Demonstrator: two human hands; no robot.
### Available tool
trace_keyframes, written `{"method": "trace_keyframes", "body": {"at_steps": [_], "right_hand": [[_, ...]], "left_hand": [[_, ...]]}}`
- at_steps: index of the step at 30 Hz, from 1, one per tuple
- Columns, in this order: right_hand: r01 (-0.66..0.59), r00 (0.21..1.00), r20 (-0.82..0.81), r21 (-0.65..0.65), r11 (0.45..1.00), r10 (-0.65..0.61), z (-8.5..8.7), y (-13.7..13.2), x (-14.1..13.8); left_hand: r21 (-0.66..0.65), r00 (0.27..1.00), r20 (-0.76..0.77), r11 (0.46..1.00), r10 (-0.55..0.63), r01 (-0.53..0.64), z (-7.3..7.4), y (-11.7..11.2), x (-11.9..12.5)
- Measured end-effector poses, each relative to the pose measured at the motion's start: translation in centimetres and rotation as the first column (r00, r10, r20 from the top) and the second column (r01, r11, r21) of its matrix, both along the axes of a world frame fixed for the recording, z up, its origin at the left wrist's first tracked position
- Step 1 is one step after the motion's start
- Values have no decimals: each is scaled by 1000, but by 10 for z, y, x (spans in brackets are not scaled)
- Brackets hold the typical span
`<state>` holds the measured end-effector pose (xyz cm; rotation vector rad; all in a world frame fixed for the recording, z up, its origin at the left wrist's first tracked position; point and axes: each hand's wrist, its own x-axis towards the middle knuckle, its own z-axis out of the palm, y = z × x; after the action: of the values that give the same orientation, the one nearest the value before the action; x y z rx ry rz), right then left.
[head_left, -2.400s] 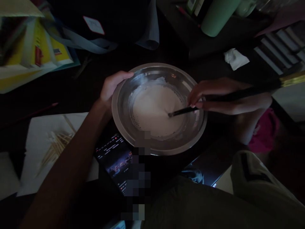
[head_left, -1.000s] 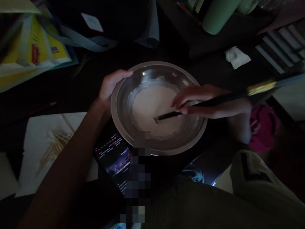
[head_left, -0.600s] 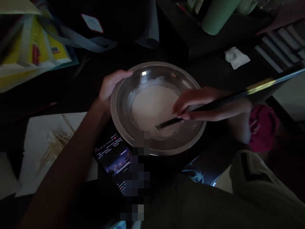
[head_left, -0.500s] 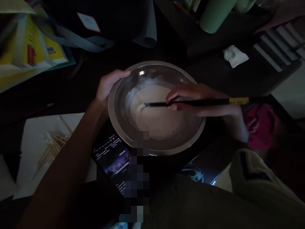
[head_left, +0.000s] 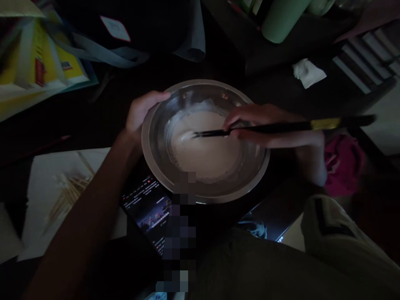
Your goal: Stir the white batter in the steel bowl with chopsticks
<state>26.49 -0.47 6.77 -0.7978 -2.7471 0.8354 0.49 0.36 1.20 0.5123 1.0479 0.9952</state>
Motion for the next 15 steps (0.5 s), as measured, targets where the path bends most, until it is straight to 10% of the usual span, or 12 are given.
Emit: {"method": "trace_keyframes", "body": {"at_steps": [3,9,15], "right_hand": [[96,991,96,29,995,-98,15,5,20],[-236,972,-12,-89,968,235,9,3,8],[145,989,37,9,989,-145,11,2,13]], "left_hand": [[-15,1000,-10,1000,4,-4,2,0,1],[4,999,40,1000,-28,28,-2,2,-1],[-29,1000,-19,999,21,-21,1,1,0]]}}
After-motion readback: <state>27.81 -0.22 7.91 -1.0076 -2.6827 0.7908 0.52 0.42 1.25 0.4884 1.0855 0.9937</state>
